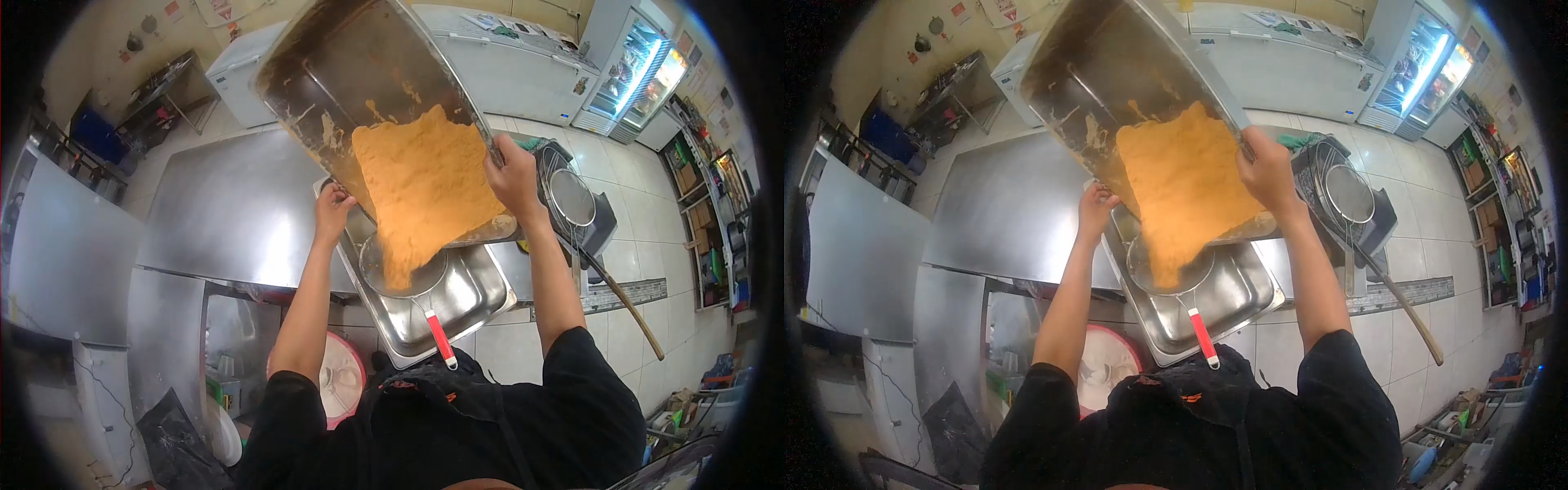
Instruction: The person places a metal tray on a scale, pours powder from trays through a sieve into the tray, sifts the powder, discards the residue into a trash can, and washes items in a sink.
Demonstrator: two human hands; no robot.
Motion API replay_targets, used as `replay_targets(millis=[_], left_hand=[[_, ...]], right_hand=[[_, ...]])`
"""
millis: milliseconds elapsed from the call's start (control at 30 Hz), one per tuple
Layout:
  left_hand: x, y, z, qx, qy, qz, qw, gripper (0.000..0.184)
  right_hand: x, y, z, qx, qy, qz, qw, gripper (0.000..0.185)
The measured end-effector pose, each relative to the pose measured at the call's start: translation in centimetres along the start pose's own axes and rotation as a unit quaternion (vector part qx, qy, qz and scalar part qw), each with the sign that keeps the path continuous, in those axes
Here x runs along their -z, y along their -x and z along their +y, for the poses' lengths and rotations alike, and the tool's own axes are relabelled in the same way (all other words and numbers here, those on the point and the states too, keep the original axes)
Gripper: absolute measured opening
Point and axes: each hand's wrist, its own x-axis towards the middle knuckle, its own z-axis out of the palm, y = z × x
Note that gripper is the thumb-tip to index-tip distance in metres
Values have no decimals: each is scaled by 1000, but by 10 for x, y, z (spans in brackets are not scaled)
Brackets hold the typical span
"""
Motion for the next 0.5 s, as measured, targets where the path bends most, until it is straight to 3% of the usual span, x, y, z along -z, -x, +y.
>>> replay_targets(millis=[67,200,300,500], left_hand=[[-1,5,-3,-11,38,14,999,26],[-1,13,-3,1,35,26,999,26],[2,11,-2,-44,34,37,998,27],[7,18,-6,4,16,58,998,28]], right_hand=[[2,3,-6,50,9,-1,999,11],[3,4,-17,52,28,-28,998,14],[0,-2,-20,89,17,-7,996,15],[-2,-2,-29,108,7,-20,994,16]])
